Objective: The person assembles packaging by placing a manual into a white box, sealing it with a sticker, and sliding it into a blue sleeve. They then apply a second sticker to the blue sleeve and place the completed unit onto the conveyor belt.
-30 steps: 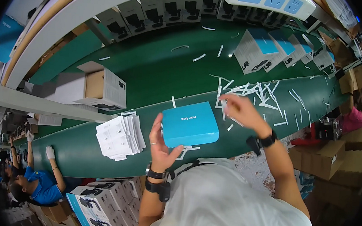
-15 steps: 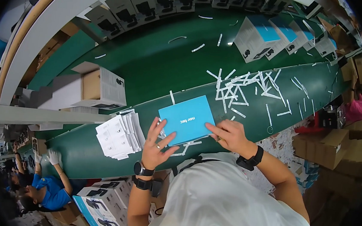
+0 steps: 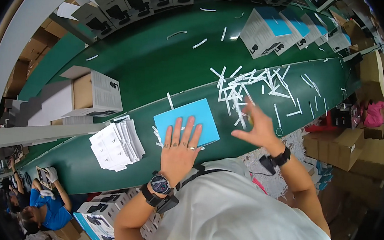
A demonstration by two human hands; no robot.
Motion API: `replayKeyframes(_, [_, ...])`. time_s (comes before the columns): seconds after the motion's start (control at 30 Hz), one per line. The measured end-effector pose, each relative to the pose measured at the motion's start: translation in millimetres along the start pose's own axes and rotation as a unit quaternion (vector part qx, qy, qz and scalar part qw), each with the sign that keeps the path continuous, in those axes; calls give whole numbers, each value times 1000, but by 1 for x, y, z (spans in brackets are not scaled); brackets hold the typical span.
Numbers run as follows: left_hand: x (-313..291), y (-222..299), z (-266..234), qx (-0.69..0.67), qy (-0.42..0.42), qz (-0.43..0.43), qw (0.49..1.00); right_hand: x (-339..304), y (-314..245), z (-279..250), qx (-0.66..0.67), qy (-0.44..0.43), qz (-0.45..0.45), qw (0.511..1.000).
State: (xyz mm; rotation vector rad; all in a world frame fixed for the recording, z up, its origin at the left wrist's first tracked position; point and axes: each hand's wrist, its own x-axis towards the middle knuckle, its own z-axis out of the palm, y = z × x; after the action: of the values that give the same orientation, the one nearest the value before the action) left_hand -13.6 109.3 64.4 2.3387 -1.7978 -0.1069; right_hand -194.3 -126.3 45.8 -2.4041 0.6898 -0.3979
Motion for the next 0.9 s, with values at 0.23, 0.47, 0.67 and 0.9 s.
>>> replayKeyframes(0.23, [-2, 4, 2, -16, 1, -7, 1000, 18, -56, 18, 47, -61, -146, 986])
replayKeyframes(0.47, [3, 4, 8, 8, 11, 26, 1000, 13, -63, 65, 281, -46, 2, 959])
replayKeyframes(0.67, [20, -33, -25, -14, 43, 8, 999, 11, -55, 94, 246, -34, -57, 967])
replayKeyframes(0.9, [30, -44, -14, -17, -2, 86, 996, 44, -31, 54, 215, -131, -176, 952])
